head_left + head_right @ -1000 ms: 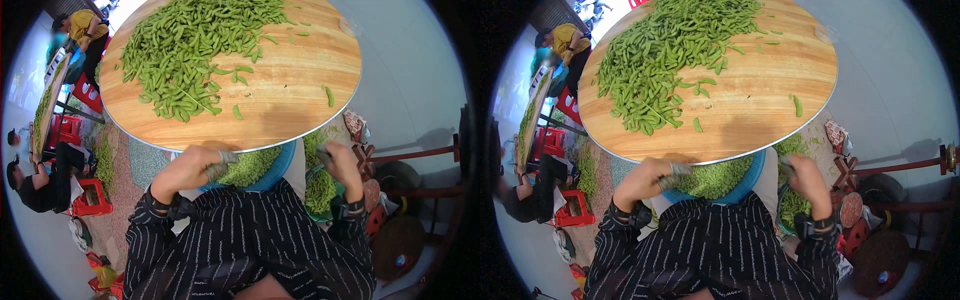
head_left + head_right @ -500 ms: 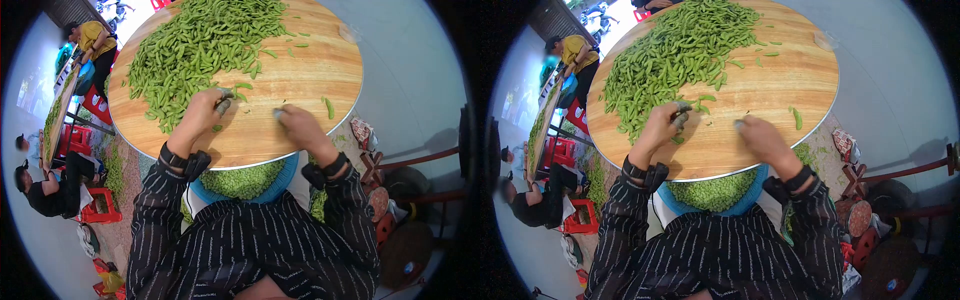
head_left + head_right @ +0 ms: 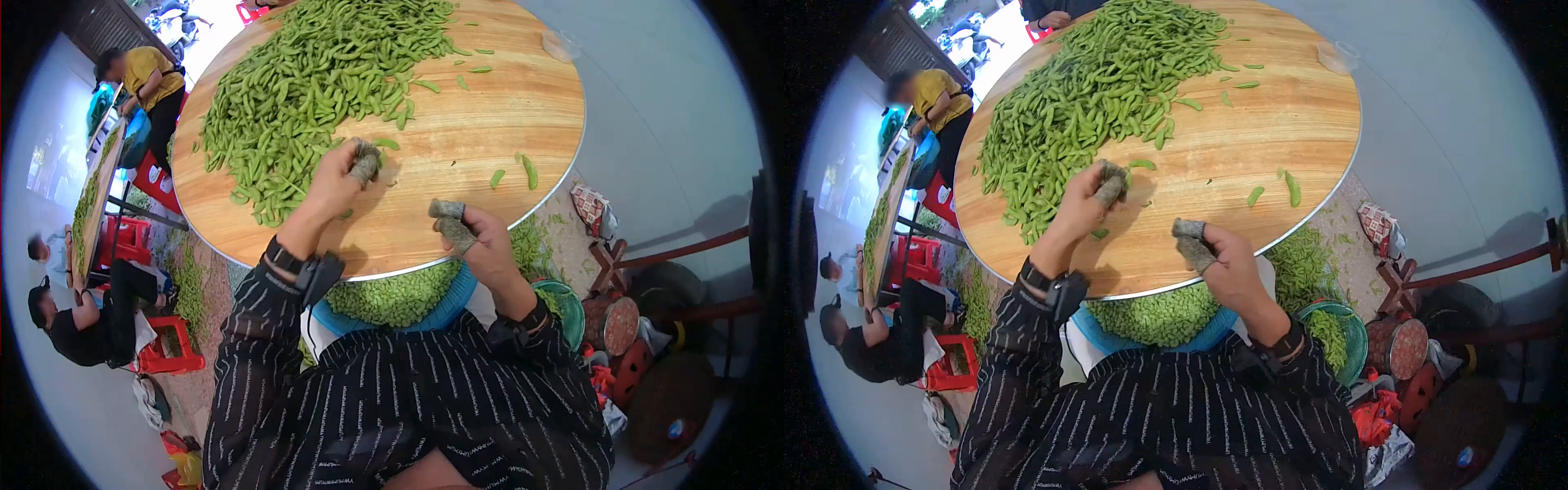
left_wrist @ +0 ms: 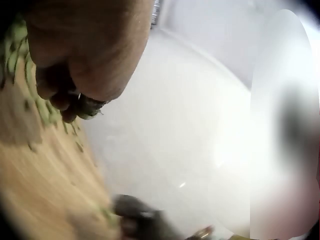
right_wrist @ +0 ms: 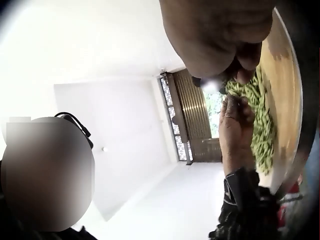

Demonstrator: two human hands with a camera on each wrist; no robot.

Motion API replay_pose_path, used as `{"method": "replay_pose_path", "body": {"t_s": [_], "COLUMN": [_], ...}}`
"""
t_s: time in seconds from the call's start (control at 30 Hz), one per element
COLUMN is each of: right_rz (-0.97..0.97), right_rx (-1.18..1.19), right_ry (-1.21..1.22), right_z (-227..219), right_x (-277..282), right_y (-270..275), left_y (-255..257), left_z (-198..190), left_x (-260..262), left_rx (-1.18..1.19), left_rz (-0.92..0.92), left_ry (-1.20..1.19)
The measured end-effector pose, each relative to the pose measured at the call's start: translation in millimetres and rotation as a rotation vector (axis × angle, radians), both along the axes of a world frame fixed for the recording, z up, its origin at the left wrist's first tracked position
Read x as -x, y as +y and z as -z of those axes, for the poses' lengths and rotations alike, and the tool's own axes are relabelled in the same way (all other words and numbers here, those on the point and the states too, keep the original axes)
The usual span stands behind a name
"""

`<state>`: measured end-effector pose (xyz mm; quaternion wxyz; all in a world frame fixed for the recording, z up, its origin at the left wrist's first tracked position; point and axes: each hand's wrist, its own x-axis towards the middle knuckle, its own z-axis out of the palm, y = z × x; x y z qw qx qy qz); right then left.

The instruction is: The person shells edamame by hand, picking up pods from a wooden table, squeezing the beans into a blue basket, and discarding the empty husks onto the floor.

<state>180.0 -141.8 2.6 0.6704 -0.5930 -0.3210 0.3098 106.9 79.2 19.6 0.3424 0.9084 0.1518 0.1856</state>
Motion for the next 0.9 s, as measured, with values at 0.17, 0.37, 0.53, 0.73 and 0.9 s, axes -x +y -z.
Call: {"method": "replay_pose_path", "body": {"t_s": [0.17, 0.37, 0.53, 0.73, 0.9], "right_rz": [-0.204, -0.278, -0.268, -0.287, 0.027], "right_rx": [-0.012, -0.025, -0.013, -0.012, 0.051], "right_ry": [0.272, 0.264, 0.263, 0.316, -0.269], "right_z": [-20, -25, -28, -22, -16], "right_x": [17, 30, 34, 33, -4], "right_y": [19, 24, 23, 23, 9], "left_y": [-38, -60, -64, -63, -28], "left_z": [-11, -15, -18, -16, -6], "left_x": [44, 64, 68, 70, 46], "left_rx": [1.059, 0.988, 0.921, 0.802, 0.425], "left_rz": [0.078, 0.100, 0.070, 0.100, -0.011], "left_ry": [-0.163, -0.245, -0.224, -0.207, -0.173]}}
